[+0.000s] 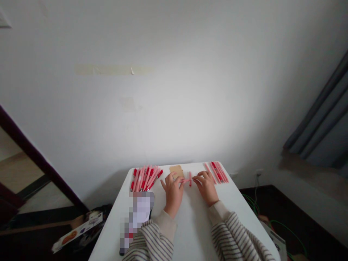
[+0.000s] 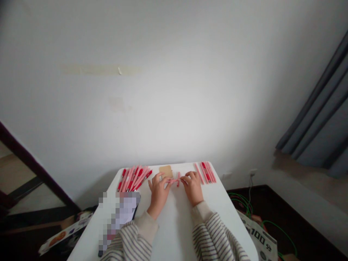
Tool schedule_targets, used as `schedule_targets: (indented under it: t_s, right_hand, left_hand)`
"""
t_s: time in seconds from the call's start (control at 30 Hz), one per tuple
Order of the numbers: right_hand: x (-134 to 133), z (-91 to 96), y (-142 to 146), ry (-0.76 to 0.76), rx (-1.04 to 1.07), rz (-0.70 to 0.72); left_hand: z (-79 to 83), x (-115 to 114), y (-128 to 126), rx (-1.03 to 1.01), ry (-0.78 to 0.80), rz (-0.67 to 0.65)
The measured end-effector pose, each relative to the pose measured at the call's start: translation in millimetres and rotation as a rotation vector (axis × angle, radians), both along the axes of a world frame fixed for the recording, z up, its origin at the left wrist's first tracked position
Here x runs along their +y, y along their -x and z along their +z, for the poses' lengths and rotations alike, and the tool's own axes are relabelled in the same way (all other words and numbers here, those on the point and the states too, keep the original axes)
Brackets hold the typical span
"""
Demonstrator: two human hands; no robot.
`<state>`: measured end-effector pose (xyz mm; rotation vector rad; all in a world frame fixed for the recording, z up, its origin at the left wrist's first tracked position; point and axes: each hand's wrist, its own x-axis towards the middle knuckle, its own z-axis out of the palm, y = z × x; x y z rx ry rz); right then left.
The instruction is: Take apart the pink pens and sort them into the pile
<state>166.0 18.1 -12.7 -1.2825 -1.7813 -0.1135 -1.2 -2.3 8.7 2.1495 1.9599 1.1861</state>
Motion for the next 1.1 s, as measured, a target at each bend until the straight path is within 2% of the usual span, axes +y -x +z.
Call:
schedule_targets:
  t_s: [0.37,0.9,1.1]
  right_hand:
    - [1.3,-2.0,-5.9,0.027,0.007,-0.082]
    - [4.1,-3.9,-11.6,0.040,0.034,-0.100]
    - [4.9,-4.3,-12.7,0.040,0.044,-0.102]
  left_hand:
    - [3.4,3.5,7.8,-0.023,0.004,0.086]
    - [-0.4,9.5,14.2,-0.013,-0.038,0.154]
    - [6.9,4.7,14.5,0.070,-0.091,0.206]
